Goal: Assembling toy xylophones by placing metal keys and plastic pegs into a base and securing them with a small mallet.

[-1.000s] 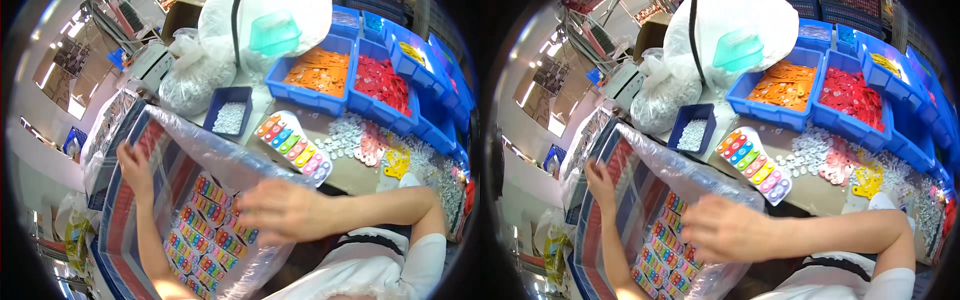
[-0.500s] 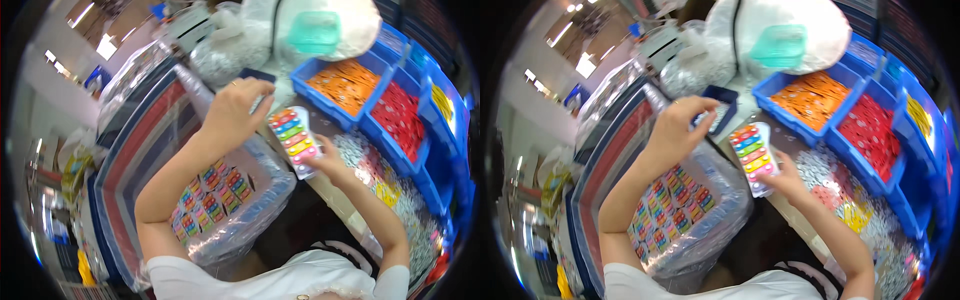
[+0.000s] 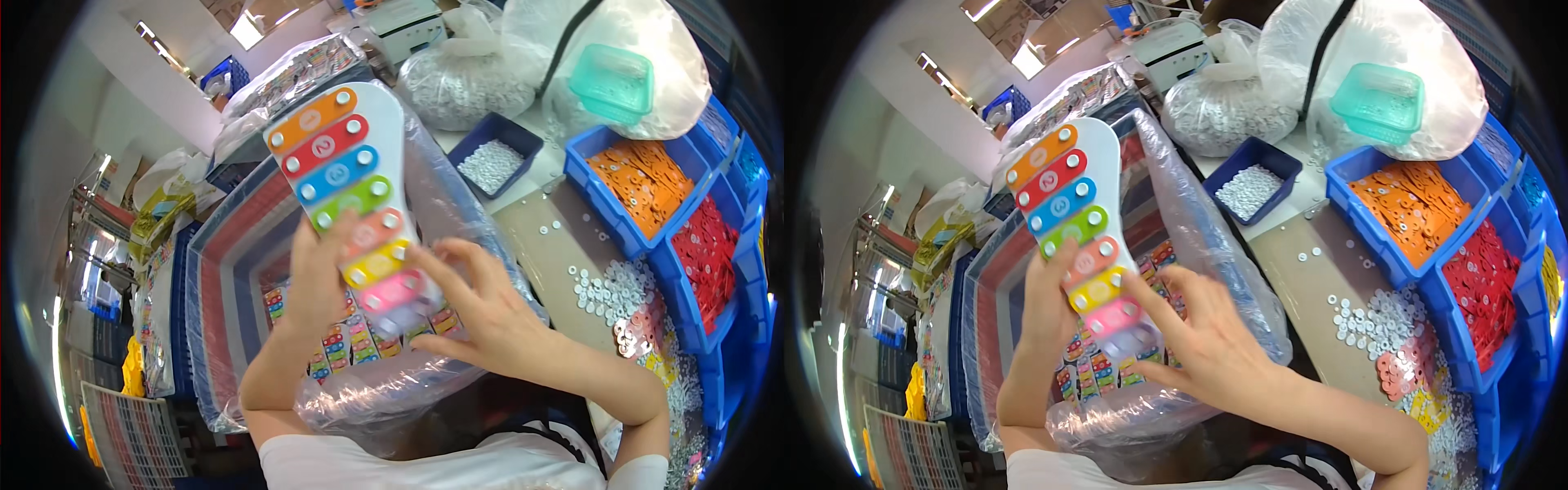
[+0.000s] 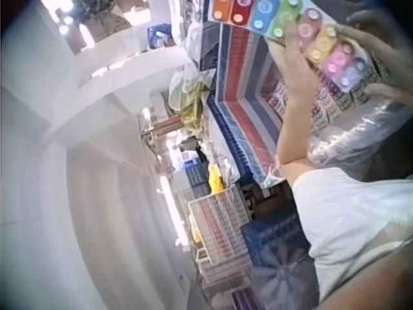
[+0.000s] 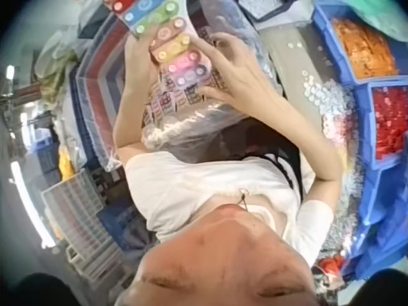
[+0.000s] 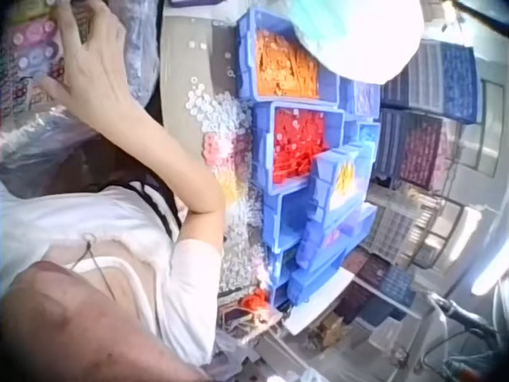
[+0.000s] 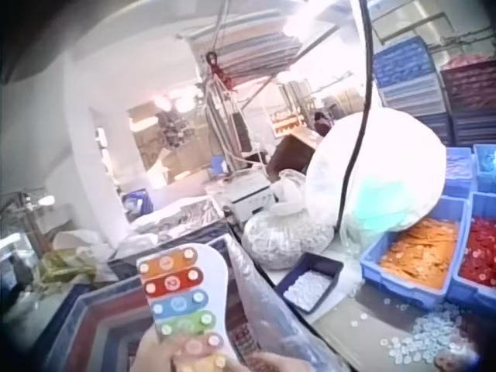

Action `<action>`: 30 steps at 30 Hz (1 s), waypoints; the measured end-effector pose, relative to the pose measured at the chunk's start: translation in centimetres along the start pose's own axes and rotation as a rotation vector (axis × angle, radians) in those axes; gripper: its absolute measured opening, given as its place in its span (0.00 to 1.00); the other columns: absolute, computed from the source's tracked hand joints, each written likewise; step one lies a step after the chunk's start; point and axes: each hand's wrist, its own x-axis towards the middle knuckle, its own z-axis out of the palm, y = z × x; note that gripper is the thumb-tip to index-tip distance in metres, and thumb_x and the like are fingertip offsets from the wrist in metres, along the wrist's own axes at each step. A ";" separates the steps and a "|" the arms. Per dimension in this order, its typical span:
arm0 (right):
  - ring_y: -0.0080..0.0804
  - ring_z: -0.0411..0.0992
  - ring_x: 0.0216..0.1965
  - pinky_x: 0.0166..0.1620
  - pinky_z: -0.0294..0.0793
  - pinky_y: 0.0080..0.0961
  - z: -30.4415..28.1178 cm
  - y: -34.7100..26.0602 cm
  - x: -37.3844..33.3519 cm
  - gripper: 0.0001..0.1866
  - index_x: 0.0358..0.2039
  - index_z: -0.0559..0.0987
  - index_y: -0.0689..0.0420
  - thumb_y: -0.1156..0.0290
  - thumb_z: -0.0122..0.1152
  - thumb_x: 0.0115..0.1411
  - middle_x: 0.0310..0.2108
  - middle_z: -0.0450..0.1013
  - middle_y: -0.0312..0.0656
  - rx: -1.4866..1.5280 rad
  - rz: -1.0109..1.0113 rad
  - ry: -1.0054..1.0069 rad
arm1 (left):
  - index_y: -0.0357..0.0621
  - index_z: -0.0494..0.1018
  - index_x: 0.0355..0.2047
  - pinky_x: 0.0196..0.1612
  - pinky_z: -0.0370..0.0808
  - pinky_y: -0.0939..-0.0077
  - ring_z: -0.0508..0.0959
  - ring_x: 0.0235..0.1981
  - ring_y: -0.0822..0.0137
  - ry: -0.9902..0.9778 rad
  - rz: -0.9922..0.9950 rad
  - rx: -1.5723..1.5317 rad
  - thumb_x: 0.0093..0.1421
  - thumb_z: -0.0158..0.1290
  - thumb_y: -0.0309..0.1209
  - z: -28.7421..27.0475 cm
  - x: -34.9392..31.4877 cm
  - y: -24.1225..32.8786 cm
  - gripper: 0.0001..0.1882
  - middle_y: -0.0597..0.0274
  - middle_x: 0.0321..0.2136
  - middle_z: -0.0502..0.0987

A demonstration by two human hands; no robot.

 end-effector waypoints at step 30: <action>0.28 0.74 0.35 0.55 0.65 0.36 1.8 1.6 -1.1 0.16 0.33 0.81 0.56 0.59 0.68 0.49 0.29 0.76 0.34 -0.583 0.148 -0.268 | 0.58 0.67 0.58 0.58 0.66 0.50 0.68 0.57 0.46 -0.106 0.013 1.258 0.48 0.59 0.22 -17.8 25.8 -38.8 0.35 0.57 0.58 0.66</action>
